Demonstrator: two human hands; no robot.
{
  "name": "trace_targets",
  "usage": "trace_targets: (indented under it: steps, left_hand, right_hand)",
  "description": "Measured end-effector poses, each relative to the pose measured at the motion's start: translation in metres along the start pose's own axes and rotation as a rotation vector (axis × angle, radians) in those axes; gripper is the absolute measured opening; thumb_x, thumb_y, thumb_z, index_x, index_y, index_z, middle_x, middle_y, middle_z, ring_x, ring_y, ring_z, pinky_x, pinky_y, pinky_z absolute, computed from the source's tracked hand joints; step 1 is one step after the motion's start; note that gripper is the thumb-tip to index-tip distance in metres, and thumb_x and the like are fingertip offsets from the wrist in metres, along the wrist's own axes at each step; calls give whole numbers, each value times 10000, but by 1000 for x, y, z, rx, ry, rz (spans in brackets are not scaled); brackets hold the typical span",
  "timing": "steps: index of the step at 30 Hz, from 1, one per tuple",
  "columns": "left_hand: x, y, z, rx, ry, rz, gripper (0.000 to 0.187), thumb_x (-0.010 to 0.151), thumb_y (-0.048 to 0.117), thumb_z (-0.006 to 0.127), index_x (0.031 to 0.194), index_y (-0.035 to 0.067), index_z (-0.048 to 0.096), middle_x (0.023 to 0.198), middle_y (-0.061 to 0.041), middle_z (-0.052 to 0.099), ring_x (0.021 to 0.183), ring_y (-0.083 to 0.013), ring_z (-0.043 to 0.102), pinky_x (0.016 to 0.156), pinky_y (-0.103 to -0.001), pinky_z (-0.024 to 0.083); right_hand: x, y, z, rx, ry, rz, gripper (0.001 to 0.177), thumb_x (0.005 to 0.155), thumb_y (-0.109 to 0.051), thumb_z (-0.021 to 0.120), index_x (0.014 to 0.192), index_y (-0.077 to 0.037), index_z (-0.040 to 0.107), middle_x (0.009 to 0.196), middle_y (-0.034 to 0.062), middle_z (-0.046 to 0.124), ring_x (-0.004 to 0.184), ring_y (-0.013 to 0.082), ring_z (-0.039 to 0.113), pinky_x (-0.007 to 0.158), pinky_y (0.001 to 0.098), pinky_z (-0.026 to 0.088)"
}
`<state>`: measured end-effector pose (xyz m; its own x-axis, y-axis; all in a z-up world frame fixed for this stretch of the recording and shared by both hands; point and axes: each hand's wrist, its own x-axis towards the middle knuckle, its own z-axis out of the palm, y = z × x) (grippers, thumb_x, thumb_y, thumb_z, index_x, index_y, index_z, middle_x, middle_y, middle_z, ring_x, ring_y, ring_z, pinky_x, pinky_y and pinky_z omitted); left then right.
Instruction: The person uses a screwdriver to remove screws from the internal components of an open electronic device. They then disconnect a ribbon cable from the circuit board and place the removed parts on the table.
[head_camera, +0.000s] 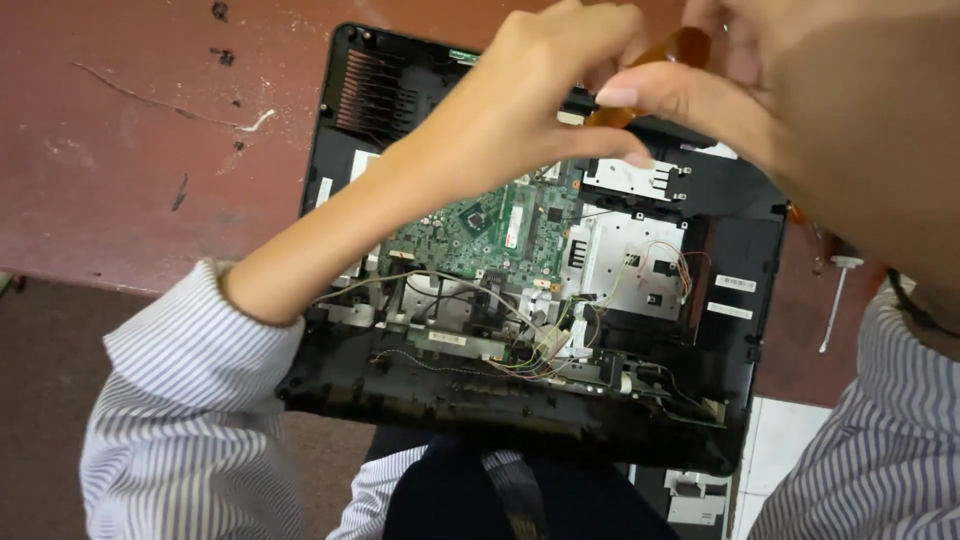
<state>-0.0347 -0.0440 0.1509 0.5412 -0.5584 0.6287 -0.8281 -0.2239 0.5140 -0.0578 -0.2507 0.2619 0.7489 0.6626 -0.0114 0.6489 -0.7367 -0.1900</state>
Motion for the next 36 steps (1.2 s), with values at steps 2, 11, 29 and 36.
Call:
trace_targets:
  steps: [2,11,29,36]
  left_hand:
    - [-4,-3,7,89,6,6,494,952,350,924,1015,74,518,949,-70,573,839,-224,526,701,-341,405]
    - [-8,0,7,35,-46,-131,383,942,288,872,1140,160,571,1009,57,662,1018,-195,617,914,-406,290]
    - [-11,-4,6,-127,-291,-175,417,1122,62,476,1509,53,322,1429,-204,470,1368,-378,460,1106,-616,304]
    - [-11,-2,10,1,-150,-91,424,1021,355,758,1241,105,495,1031,-12,542,1035,-208,497,896,-396,276]
  right_hand:
    - [2,5,1,37,33,-110,308,1286,-182,633,1082,12,509,855,115,386,731,255,358,777,419,311]
    - [-13,-3,14,330,207,-74,348,1181,-35,798,901,66,616,516,56,293,597,168,423,852,363,454]
    - [-12,0,-2,12,94,-185,205,1177,57,524,1270,77,706,1063,150,677,966,296,606,906,417,426]
    - [-7,0,3,100,76,-20,224,1226,-181,679,1078,-25,616,807,63,533,679,185,472,656,331,337]
